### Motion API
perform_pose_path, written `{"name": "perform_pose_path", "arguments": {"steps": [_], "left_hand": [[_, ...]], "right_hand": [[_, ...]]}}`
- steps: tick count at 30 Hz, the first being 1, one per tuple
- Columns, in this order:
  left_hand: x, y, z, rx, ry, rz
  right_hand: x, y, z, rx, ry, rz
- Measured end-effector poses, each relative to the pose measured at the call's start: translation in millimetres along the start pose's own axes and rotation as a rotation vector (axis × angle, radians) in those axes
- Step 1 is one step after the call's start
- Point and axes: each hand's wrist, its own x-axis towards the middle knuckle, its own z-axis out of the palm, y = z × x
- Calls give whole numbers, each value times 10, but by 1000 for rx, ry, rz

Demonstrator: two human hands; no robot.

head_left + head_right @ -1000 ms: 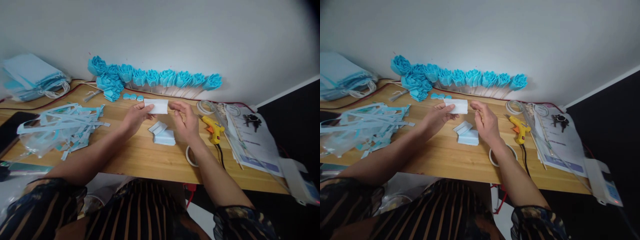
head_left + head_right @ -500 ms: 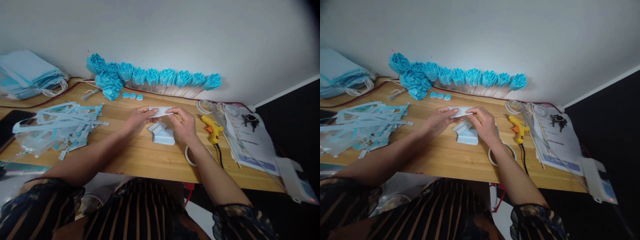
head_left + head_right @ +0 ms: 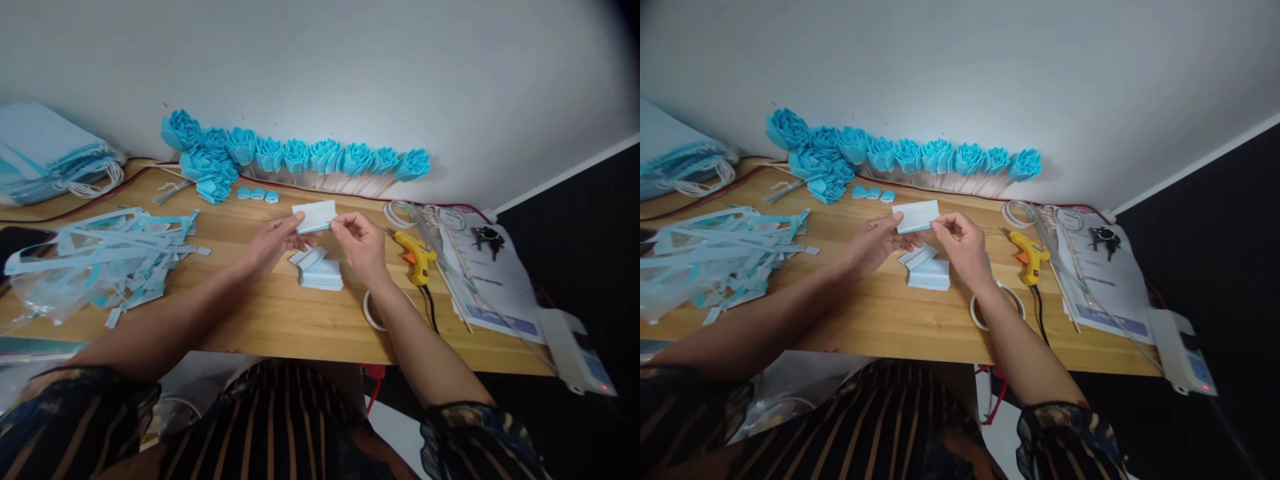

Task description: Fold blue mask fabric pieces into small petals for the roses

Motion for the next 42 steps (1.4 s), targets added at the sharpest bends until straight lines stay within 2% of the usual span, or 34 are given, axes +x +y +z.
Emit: {"name": "perform_pose_path", "arguments": {"steps": [10, 24, 29, 32, 42], "left_hand": [[-12, -40, 11, 273, -19, 77], [-7, -43, -6, 281, 10, 70], [-6, -46, -7, 276, 26, 87], [-9, -39, -6, 314, 23, 81], [-6, -19, -11, 334, 65, 104]], "right_hand": [[-6, -5, 11, -59, -9, -8], [6, 9, -1, -7, -37, 7], [52, 39, -71, 57, -196, 24], [49, 35, -82, 56, -248, 55], [28, 46, -37, 81, -216, 109]]}}
